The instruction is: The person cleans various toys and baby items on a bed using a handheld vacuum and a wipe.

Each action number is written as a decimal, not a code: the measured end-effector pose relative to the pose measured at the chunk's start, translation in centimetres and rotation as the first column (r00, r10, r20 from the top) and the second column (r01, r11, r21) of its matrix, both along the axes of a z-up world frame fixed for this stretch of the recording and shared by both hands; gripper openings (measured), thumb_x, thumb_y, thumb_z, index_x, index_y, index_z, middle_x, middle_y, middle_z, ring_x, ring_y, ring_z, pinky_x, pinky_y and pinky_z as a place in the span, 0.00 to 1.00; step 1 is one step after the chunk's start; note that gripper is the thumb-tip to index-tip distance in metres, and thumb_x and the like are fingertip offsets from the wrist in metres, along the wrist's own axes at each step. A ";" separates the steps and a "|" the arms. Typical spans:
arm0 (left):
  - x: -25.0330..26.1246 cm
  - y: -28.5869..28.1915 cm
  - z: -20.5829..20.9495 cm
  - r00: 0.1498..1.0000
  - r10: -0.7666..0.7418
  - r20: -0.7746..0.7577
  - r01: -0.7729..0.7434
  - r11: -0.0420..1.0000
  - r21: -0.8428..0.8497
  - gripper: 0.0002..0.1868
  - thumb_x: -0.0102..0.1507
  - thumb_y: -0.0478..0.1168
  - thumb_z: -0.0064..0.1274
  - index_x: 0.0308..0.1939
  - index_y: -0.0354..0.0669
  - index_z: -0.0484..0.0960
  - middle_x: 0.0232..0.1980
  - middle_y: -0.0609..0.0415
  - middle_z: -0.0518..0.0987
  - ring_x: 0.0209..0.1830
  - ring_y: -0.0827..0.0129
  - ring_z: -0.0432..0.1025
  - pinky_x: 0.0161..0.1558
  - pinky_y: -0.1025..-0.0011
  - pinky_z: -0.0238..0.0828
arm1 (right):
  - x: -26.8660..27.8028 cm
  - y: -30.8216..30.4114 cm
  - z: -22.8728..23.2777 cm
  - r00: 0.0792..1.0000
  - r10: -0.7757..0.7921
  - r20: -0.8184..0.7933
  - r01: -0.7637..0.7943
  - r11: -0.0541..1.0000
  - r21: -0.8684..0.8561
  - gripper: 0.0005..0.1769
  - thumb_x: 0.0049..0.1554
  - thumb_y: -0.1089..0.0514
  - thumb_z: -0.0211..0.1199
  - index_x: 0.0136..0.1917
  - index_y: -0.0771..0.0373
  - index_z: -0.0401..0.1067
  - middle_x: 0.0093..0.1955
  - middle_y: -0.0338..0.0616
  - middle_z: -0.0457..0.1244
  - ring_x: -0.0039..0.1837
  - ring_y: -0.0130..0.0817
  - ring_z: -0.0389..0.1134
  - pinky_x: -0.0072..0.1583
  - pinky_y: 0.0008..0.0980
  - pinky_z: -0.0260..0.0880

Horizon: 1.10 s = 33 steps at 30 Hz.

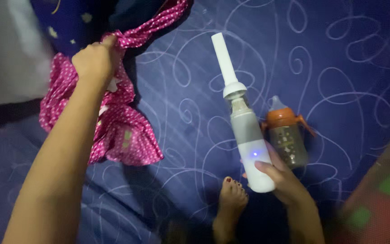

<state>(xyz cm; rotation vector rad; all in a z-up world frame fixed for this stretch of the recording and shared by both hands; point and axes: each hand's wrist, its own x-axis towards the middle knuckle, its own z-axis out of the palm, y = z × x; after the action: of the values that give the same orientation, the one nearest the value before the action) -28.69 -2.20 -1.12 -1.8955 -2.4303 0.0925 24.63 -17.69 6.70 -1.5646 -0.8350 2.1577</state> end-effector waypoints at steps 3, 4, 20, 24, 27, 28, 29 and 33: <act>-2.0 -3.9 0.7 0.993 0.053 0.108 -0.061 0.995 0.081 0.17 0.71 0.49 0.49 0.64 0.60 0.80 0.39 0.37 0.83 0.38 0.39 0.77 0.37 0.44 0.72 | 0.4 -0.1 0.1 0.990 0.136 0.024 -0.135 0.990 -0.050 0.54 0.48 0.50 0.62 0.84 0.52 0.45 0.60 0.59 0.65 0.52 0.51 0.71 0.52 0.49 0.75; -2.6 -5.8 1.0 0.988 0.078 0.136 -0.086 0.995 0.052 0.17 0.71 0.49 0.49 0.64 0.62 0.80 0.40 0.37 0.83 0.39 0.39 0.78 0.39 0.44 0.72 | 0.3 -0.2 0.2 0.978 0.208 0.031 -0.207 0.978 -0.016 0.55 0.47 0.50 0.63 0.84 0.53 0.45 0.65 0.56 0.63 0.59 0.49 0.69 0.57 0.46 0.71; -3.5 -13.0 -1.8 0.743 0.256 0.619 -0.243 0.964 -0.108 0.25 0.65 0.43 0.50 0.67 0.68 0.78 0.49 0.40 0.83 0.47 0.49 0.79 0.50 0.56 0.72 | -3.6 -1.8 -0.6 0.939 0.339 -0.050 -0.334 0.938 0.088 0.50 0.48 0.51 0.64 0.80 0.62 0.51 0.72 0.52 0.61 0.73 0.43 0.61 0.70 0.40 0.58; -5.8 -13.0 -5.8 0.610 0.267 0.746 -0.275 0.954 -0.117 0.23 0.66 0.45 0.52 0.67 0.62 0.78 0.51 0.44 0.83 0.48 0.59 0.79 0.50 0.64 0.72 | -3.3 -1.9 -2.6 0.948 0.302 -0.104 -0.296 0.952 0.074 0.49 0.49 0.52 0.63 0.80 0.63 0.52 0.70 0.52 0.62 0.71 0.41 0.63 0.69 0.39 0.60; -6.7 -12.4 -8.0 0.303 0.161 0.939 -0.308 0.949 -0.064 0.19 0.69 0.49 0.55 0.64 0.55 0.82 0.55 0.43 0.83 0.48 0.64 0.79 0.50 0.66 0.70 | -3.7 -1.9 -4.3 0.945 0.261 -0.197 -0.264 0.964 0.013 0.50 0.49 0.54 0.64 0.81 0.63 0.50 0.70 0.55 0.60 0.69 0.45 0.62 0.68 0.43 0.61; -6.5 -12.4 -7.9 0.408 0.160 0.899 -0.321 0.947 -0.023 0.18 0.70 0.49 0.56 0.63 0.55 0.82 0.54 0.44 0.84 0.49 0.63 0.80 0.51 0.66 0.71 | -3.7 -2.0 -4.4 0.944 0.281 -0.173 -0.280 0.959 0.031 0.51 0.49 0.54 0.64 0.81 0.62 0.49 0.72 0.53 0.59 0.71 0.43 0.61 0.69 0.42 0.59; -6.2 -12.7 -7.2 0.511 0.162 0.844 -0.332 0.943 0.019 0.17 0.70 0.50 0.57 0.62 0.55 0.82 0.53 0.46 0.84 0.50 0.63 0.80 0.51 0.66 0.72 | -4.0 -2.0 -4.4 0.941 0.302 -0.151 -0.299 0.953 0.048 0.51 0.49 0.54 0.64 0.81 0.61 0.48 0.73 0.51 0.58 0.72 0.41 0.59 0.70 0.40 0.57; -1.9 -13.0 -0.8 0.920 0.126 0.372 -0.212 0.957 0.200 0.15 0.67 0.50 0.65 0.58 0.60 0.87 0.46 0.41 0.79 0.44 0.47 0.76 0.43 0.55 0.72 | -4.6 -1.9 -3.9 0.893 0.451 0.006 -0.445 0.880 0.167 0.52 0.49 0.52 0.66 0.81 0.60 0.45 0.77 0.49 0.55 0.78 0.38 0.54 0.74 0.38 0.51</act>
<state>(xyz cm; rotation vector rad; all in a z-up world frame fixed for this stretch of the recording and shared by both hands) -30.62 -15.24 -1.93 -1.7162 -2.6773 -0.5592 20.07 -19.57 2.82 -1.3456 -1.4455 2.3328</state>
